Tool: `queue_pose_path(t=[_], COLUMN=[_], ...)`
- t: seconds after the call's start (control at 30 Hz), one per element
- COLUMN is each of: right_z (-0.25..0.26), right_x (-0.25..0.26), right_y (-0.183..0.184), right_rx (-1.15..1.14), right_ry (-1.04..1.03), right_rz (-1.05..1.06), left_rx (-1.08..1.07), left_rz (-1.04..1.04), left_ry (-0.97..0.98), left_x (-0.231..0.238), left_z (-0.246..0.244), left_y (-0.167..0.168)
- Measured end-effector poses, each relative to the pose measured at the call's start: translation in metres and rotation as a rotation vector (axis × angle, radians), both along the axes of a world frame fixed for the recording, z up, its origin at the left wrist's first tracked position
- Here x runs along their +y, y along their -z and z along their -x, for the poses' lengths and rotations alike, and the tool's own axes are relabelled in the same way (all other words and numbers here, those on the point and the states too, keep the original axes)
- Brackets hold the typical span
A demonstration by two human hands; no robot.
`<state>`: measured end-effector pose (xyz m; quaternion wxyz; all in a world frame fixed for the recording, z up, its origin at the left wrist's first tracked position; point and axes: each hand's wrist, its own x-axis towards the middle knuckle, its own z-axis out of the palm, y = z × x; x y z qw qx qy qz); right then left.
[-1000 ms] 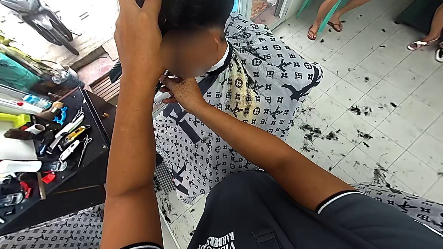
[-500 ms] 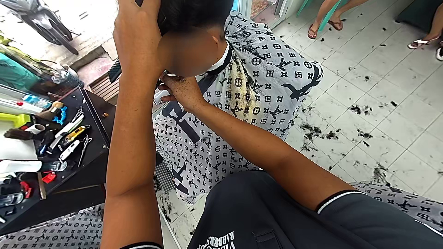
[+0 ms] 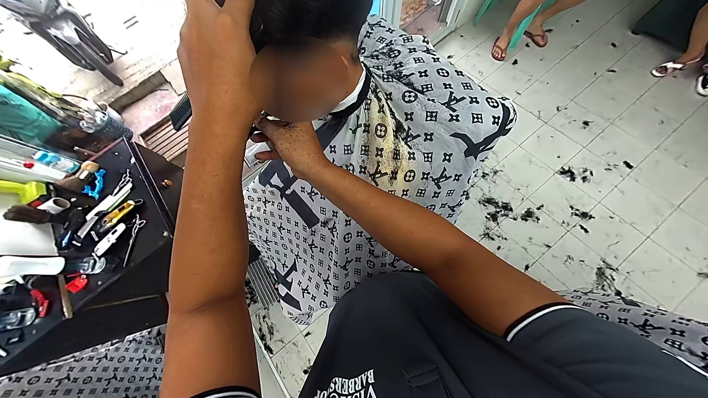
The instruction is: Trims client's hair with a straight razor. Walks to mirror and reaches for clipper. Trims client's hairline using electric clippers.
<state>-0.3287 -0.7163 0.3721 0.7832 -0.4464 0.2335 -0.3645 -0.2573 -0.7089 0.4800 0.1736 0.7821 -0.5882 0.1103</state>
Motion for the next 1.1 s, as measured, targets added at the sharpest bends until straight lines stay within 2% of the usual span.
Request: queue_pose_path(t=[1.1], right_z=[-0.0025], right_x=[0.0046], right_y=[-0.0042], right_rx=[-0.007], right_ry=[0.004], right_rz=[0.008], left_rx=[-0.012], left_rz=[0.003], left_ry=[0.001], left_x=[0.0006], left_z=[-0.0010], left_y=[0.0004])
